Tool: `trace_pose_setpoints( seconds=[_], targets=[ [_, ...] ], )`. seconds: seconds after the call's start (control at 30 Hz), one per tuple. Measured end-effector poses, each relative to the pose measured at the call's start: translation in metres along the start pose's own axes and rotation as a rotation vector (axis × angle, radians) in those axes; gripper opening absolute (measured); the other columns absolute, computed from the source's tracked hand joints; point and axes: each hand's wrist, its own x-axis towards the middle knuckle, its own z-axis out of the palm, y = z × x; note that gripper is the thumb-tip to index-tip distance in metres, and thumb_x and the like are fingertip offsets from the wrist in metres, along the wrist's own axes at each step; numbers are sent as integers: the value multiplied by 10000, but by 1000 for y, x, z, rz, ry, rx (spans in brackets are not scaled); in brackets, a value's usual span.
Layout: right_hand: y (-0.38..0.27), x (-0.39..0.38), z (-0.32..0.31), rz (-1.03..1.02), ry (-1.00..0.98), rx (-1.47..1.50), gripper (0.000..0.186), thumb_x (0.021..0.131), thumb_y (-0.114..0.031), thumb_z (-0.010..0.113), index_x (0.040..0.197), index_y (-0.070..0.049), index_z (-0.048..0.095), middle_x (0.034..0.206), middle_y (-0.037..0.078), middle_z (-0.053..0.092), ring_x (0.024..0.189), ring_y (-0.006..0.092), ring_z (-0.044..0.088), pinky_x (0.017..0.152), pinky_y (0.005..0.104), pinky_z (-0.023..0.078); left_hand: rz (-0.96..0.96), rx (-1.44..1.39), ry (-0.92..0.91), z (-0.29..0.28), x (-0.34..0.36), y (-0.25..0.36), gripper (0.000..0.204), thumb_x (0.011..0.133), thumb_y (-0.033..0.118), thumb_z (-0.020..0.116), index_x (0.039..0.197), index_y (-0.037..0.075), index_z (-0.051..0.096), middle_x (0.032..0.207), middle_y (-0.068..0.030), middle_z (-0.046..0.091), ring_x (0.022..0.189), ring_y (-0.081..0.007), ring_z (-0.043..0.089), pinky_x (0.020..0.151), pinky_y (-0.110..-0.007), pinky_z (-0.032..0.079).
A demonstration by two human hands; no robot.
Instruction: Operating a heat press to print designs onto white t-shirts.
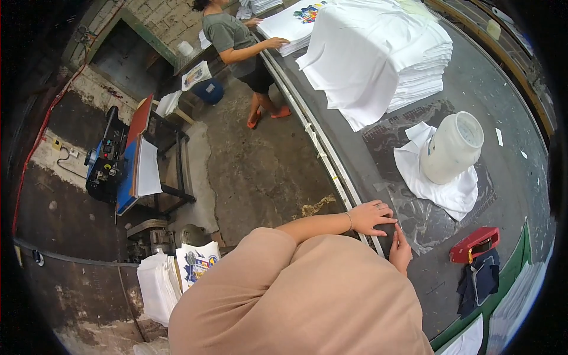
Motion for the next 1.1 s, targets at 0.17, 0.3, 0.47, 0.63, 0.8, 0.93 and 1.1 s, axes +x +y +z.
trace_pose_setpoints(
  seconds=[0.17,0.3,0.47,0.63,0.8,0.93,1.1],
  targets=[
    [3,0,3,1,29,61,286,948,-249,473,1201,-199,597,772,194,632,609,330,600,553,382,448,9,5,17,1,-1,0,463,853,440,554,1223,161,555,1106,-76,511,1068,-252,469,954,-389,353],
    [3,1,2,-14,55,77,287,947,-253,475,1202,-203,597,762,191,632,593,321,595,551,383,448,33,5,45,2,-1,0,443,847,425,565,1213,176,565,1109,-78,513,1057,-254,475,949,-389,359],
    [3,1,0,66,-8,72,287,944,-248,480,1201,-202,597,892,176,653,655,310,608,601,370,463,45,8,-3,2,-1,0,397,848,411,566,1185,202,583,1127,-79,514,1055,-255,476,953,-397,356],
    [2,1,1,47,23,57,288,943,-249,480,1203,-203,596,956,164,653,681,298,614,622,362,466,56,20,16,1,-1,1,380,850,409,564,1172,208,592,1139,-74,512,1066,-254,475,963,-405,352],
    [7,2,2,58,8,102,291,945,-252,478,1204,-190,596,959,160,655,676,285,616,624,357,465,44,30,16,0,-1,3,379,855,413,558,1173,211,595,1151,-70,512,1079,-254,472,975,-408,346],
    [10,3,6,27,46,151,296,947,-259,477,1204,-172,597,933,159,658,642,266,600,611,352,457,35,20,-1,1,-1,3,375,859,420,552,1169,216,603,1152,-73,516,1081,-259,472,976,-414,344],
    [10,3,6,21,60,183,302,950,-272,471,1205,-170,596,928,161,658,644,261,599,619,346,457,49,23,9,1,-2,2,367,858,425,552,1158,222,611,1149,-77,518,1080,-261,473,978,-416,341]
  ],
)
